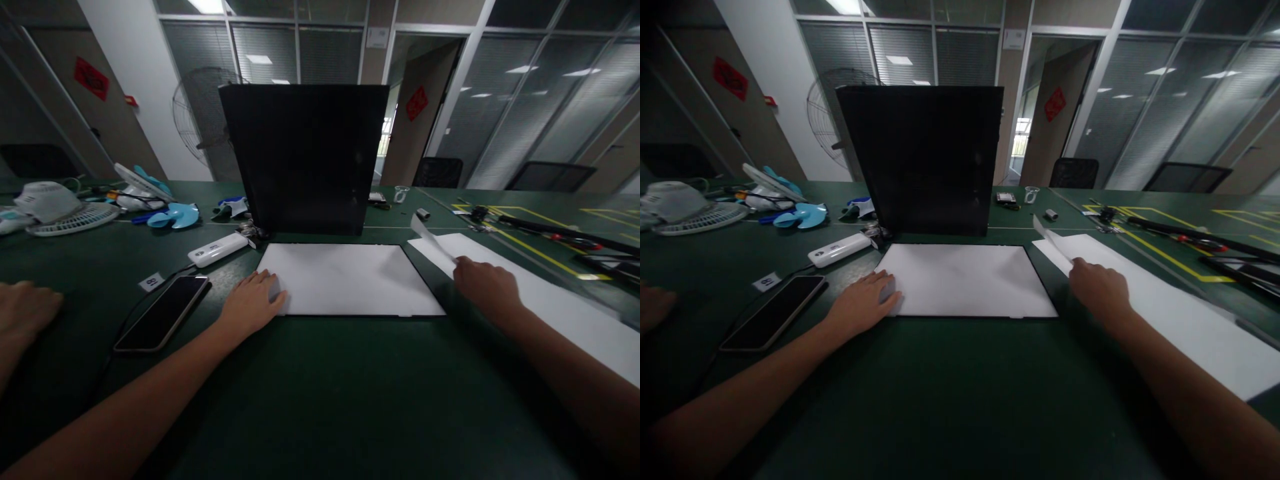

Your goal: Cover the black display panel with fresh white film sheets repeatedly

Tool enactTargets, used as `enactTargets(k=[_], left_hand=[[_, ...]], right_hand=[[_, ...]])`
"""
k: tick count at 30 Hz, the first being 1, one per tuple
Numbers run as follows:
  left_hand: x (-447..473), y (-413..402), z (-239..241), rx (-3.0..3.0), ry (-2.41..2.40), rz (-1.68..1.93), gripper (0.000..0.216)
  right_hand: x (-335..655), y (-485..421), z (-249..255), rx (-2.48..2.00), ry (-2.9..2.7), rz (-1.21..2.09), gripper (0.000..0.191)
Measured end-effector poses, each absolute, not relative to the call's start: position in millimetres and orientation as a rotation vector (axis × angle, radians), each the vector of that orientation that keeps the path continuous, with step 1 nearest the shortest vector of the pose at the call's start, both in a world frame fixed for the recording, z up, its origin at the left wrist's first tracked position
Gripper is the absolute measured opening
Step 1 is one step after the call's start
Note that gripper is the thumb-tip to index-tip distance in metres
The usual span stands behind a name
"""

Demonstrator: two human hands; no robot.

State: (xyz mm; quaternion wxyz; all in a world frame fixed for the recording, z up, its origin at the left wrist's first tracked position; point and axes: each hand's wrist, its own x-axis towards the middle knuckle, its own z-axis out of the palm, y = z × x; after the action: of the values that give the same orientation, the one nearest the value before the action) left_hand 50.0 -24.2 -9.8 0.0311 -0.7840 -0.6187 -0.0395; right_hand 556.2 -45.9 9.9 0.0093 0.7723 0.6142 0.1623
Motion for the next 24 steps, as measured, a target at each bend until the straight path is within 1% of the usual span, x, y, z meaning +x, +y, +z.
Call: enactTargets(k=[5,9,12,16,18,21,24], left_hand=[[53,-27,-6,-2.420,-1.915,-0.139,0.065],[53,-26,-4,-2.424,-1.945,-0.205,0.062],[53,-26,-4,-2.448,-1.954,-0.253,0.062],[52,-27,-5,-2.454,-1.950,-0.264,0.066],[52,-26,-6,-2.454,-1.946,-0.259,0.067],[50,-24,-8,-2.462,-1.943,-0.243,0.069],[49,-23,-10,-2.471,-1.928,-0.245,0.069]], right_hand=[[498,-62,13,1.979,2.364,0.452,0.044],[464,-76,5,1.544,2.786,0.288,0.041],[450,-81,-1,1.436,2.955,0.164,0.042],[451,-78,-5,1.463,3.021,0.057,0.052],[460,-71,-5,1.634,2.963,0.138,0.051],[479,-61,-3,2.019,2.660,0.357,0.053],[495,-55,0,2.184,2.408,0.384,0.052]])
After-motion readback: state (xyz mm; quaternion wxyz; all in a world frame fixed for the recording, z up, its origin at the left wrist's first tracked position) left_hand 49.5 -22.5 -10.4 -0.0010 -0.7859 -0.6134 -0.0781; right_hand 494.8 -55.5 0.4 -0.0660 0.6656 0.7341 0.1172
